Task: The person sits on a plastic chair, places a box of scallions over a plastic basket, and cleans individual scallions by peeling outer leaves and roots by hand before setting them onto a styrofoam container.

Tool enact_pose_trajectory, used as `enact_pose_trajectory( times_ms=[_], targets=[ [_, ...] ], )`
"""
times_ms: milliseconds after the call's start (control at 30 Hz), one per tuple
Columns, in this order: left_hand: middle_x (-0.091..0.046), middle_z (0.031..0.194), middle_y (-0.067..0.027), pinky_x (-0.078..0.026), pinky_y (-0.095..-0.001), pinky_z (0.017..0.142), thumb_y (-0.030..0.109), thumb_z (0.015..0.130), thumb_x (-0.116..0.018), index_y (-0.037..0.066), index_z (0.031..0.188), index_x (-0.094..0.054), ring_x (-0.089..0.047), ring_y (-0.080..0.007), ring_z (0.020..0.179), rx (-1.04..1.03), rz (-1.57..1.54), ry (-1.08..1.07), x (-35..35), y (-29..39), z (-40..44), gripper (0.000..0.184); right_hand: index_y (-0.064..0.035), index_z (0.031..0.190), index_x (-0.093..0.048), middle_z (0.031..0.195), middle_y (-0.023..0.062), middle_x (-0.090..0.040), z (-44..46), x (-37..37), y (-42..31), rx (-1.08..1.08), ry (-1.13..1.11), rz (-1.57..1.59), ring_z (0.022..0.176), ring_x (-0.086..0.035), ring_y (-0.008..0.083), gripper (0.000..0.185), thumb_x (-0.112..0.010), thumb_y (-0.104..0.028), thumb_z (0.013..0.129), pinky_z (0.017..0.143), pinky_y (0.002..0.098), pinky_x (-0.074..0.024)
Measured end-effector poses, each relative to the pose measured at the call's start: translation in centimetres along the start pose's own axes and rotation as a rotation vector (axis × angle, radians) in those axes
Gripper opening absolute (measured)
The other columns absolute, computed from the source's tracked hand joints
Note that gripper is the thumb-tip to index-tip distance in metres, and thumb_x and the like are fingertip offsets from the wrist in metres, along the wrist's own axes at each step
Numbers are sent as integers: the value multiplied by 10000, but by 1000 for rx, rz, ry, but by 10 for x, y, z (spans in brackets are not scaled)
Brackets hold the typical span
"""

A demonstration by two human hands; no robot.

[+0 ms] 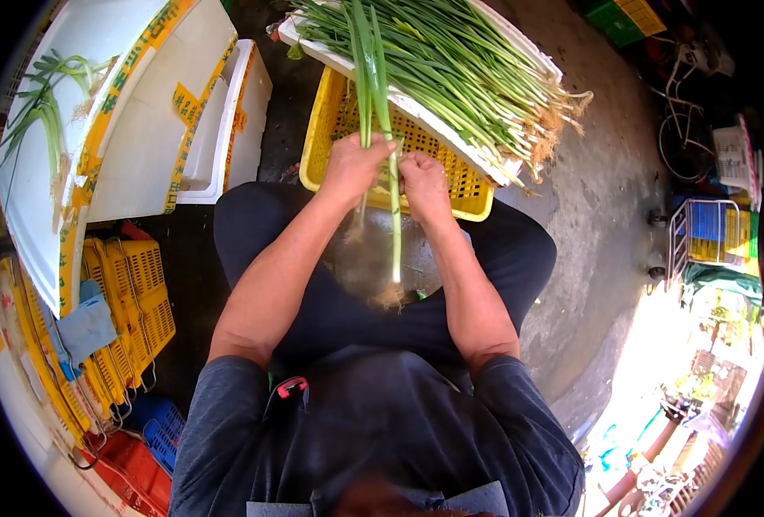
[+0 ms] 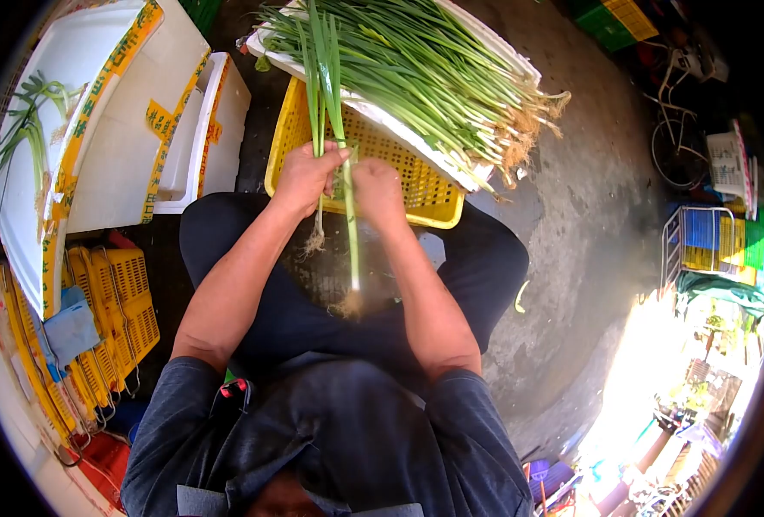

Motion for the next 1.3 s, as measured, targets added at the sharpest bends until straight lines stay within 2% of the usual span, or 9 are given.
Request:
enact_pose_trajectory(
  times_ms=[267, 567, 767, 800, 900, 1000, 1100, 1200, 1300],
  targets=[
    [-566, 719, 3, -372, -244, 406, 138, 906, -720, 48, 957, -577, -444, -70, 465, 23, -35, -19, 1, 4, 0, 177, -15, 805, -634, 678, 43, -578, 5, 2, 14, -26, 7, 162, 602, -508, 134, 196, -536, -148, 909, 567, 283, -415],
    [-524, 678, 7, -378, -269, 418, 136, 922, -695, 45, 950, -568, -447, -90, 467, -2, -76, 27, 9, 6, 3, 159, -9, 935, -562, 796, 119, -657, -19, -6, -10, 13, 149, 492, 575, -513, 129, 132, -495, -111, 985, 568, 253, -457],
    [-518, 693, 3, -382, -276, 418, 133, 926, -688, 67, 913, -546, -442, -94, 464, -47, -124, 74, 19, 12, 6, 158, -46, 911, -549, 772, 98, -628, -41, 18, -11, 46, 140, 585, 576, -521, 161, 147, -485, -135, 1010, 749, 374, -544],
    [-517, 695, 4, -383, -276, 418, 133, 926, -689, 71, 908, -545, -440, -94, 463, -53, -149, 84, 20, 13, 7, 158, -64, 897, -543, 743, 80, -600, -50, 23, -14, 22, 155, 574, 579, -525, 173, 158, -485, -148, 1018, 856, 475, -550],
    [-507, 684, 8, -373, -274, 418, 131, 924, -686, 67, 893, -552, -433, -91, 467, -72, -206, 112, 22, 16, 9, 151, -48, 894, -549, 733, 71, -609, -82, 42, -27, 35, 114, 732, 597, -542, 155, 135, -487, -117, 993, 843, 441, -561],
    [-497, 658, 13, -354, -265, 420, 128, 916, -684, 43, 886, -573, -428, -83, 479, -82, -202, 137, 23, 18, 6, 143, -42, 899, -523, 719, 71, -573, -101, 73, -35, 91, 107, 684, 602, -541, 176, 136, -493, -116, 1008, 932, 532, -536],
    [-511, 686, 14, -365, -263, 420, 130, 910, -700, 52, 905, -572, -431, -80, 481, -85, -161, 138, 18, 21, 5, 150, 1, 948, -579, 785, 69, -618, -95, 93, -34, 182, 155, 487, 649, -573, 163, 169, -492, -128, 1014, 894, 466, -547],
    [-539, 729, 13, -373, -264, 415, 131, 905, -721, 79, 924, -555, -429, -81, 469, -88, -143, 123, 15, 20, 5, 175, 34, 981, -641, 880, 159, -684, -64, 83, -34, 92, 132, -2, 717, -650, 231, 200, -535, -135, 992, 821, 411, -537],
    [-531, 690, 10, -356, -260, 420, 148, 890, -722, 32, 907, -601, -439, -83, 486, -104, -128, 162, 15, 18, 4, 169, 35, 987, -672, 906, 247, -688, -24, 72, -6, 392, 95, -714, 768, -682, 331, 205, -583, -147, 953, 729, 414, -517]
  ],
)
Point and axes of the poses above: each hand's wrist, its own z-axis towards the middle knuckle, its own x-axis out of the back of the hand, y = z × x, the point moved 1 cm from there along z, towards the middle knuckle
